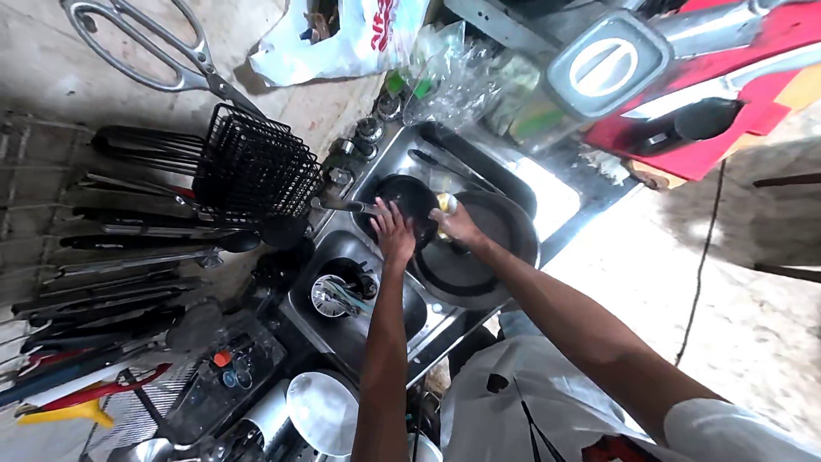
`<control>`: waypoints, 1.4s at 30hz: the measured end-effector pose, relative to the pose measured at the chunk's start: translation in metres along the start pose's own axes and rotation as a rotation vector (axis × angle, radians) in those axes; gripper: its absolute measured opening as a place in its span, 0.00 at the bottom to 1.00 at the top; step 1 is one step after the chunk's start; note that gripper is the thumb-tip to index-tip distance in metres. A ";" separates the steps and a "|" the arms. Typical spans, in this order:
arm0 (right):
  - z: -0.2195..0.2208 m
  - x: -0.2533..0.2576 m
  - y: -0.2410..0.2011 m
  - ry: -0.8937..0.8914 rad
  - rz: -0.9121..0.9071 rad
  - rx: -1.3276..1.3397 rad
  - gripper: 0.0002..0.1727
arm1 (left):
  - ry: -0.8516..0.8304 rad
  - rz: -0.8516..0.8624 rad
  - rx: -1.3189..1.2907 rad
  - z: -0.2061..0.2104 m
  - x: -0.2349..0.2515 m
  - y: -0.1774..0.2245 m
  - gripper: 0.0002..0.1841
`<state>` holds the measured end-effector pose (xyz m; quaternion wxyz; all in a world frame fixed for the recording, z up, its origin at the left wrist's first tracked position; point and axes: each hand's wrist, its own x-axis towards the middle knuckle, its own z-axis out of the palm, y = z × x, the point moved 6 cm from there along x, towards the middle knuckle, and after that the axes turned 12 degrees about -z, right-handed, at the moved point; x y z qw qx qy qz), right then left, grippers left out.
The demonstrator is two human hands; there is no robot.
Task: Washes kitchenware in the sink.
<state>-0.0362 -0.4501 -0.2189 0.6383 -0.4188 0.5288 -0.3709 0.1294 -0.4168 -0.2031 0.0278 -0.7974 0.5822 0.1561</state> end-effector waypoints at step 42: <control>0.018 -0.022 0.014 0.111 0.065 -0.005 0.27 | -0.295 -0.173 -0.220 -0.012 -0.020 0.011 0.35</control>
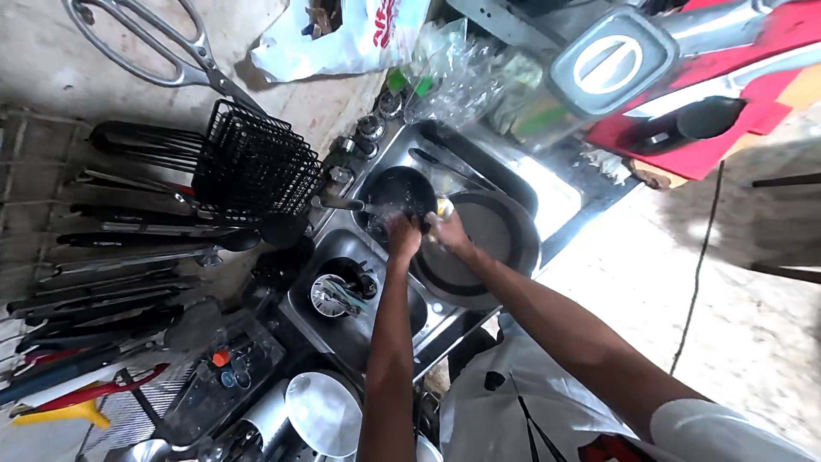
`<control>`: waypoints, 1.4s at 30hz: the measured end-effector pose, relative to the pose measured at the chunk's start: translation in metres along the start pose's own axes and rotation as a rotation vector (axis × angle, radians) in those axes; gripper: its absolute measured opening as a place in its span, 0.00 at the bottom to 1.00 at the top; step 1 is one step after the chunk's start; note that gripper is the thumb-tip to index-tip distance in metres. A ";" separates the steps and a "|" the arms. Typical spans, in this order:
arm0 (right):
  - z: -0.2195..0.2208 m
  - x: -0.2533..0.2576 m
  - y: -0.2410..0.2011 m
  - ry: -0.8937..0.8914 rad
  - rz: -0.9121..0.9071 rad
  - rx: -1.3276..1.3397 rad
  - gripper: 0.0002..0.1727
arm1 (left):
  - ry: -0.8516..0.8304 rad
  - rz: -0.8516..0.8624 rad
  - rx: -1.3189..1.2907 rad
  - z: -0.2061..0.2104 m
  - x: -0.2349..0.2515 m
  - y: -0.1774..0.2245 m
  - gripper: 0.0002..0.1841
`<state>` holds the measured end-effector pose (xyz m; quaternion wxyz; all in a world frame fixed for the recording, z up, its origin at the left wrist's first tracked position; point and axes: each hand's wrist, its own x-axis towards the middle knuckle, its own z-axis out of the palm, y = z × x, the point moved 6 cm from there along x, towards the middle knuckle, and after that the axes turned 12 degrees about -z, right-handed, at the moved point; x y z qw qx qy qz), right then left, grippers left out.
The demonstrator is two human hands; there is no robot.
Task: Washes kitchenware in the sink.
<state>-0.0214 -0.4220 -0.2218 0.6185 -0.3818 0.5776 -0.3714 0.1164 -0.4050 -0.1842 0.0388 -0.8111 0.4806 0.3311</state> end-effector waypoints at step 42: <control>-0.008 -0.014 -0.081 -0.037 -0.510 -0.742 0.28 | 0.576 -0.646 0.066 -0.172 0.067 -0.163 0.35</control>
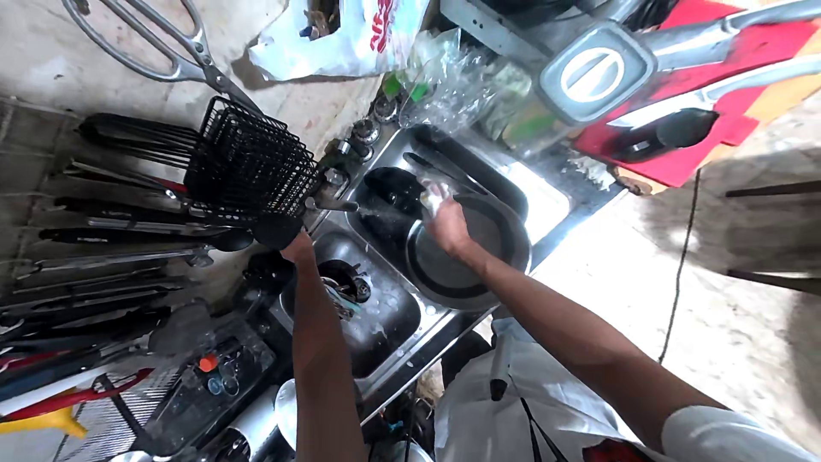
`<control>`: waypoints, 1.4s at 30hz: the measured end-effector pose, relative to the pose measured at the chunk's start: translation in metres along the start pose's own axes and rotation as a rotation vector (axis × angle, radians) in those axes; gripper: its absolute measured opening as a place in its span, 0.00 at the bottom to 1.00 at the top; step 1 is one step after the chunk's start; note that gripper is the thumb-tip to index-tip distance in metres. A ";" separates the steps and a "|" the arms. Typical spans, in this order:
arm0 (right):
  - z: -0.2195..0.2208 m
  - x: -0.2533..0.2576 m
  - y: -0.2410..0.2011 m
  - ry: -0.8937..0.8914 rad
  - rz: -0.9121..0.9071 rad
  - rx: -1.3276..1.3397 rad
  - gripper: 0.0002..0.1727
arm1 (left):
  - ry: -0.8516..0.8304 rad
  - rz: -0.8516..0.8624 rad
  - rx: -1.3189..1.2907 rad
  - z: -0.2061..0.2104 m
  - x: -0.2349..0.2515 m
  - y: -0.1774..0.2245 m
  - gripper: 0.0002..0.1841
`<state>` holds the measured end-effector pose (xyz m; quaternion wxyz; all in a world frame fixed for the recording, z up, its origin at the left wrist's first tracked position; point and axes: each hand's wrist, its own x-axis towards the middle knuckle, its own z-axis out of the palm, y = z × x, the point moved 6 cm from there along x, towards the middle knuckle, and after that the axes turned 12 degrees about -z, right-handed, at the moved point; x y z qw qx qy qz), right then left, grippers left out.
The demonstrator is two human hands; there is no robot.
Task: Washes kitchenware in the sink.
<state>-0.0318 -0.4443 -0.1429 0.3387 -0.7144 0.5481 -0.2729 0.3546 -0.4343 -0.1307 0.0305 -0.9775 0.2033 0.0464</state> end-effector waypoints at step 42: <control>0.079 -0.154 -0.114 -0.721 -0.551 0.090 0.18 | -0.203 -0.068 -0.849 -0.023 -0.267 -0.173 0.28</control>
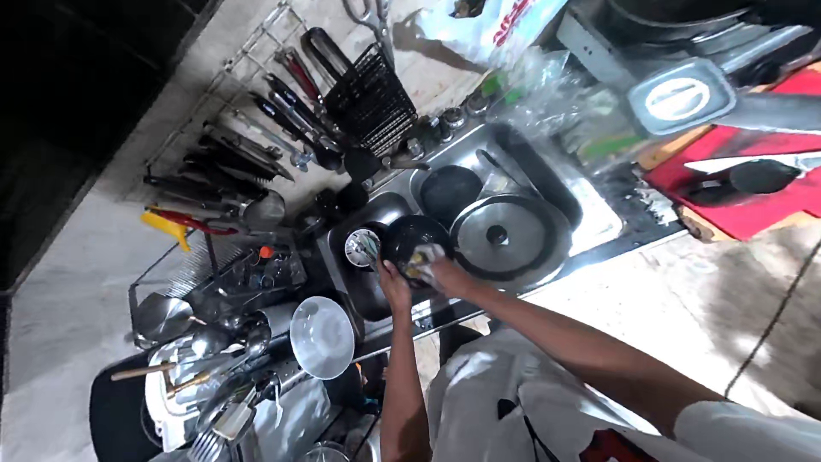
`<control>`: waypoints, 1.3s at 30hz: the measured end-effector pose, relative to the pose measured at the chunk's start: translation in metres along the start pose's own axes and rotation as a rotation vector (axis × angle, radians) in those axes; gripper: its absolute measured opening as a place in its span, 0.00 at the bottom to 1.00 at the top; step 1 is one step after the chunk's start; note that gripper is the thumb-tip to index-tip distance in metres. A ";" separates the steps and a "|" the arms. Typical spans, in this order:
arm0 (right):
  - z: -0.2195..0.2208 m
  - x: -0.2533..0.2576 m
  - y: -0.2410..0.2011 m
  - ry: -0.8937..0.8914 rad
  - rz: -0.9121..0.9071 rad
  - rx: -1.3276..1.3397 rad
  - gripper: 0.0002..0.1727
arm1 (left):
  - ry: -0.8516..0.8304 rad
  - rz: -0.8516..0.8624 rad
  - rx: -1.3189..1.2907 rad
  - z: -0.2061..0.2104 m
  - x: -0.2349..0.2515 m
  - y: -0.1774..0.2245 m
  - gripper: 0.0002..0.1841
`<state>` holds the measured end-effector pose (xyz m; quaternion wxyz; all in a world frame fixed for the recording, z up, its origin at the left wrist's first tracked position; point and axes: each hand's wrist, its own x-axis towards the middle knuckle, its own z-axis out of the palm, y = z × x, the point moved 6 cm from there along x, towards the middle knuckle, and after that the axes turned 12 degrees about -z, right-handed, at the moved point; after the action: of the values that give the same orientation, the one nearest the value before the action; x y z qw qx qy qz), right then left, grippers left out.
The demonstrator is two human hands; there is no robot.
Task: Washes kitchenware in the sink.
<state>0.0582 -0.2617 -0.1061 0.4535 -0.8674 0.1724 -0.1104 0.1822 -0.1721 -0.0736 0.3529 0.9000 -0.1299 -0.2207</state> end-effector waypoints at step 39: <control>0.105 0.035 -0.110 -0.256 -0.001 -0.155 0.19 | -0.249 -0.015 -0.231 -0.117 0.038 -0.095 0.30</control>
<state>0.1484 -0.1389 -0.0733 0.4035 -0.9068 0.1210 0.0144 0.2798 -0.0511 -0.0747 0.4335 0.8201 -0.1396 -0.3465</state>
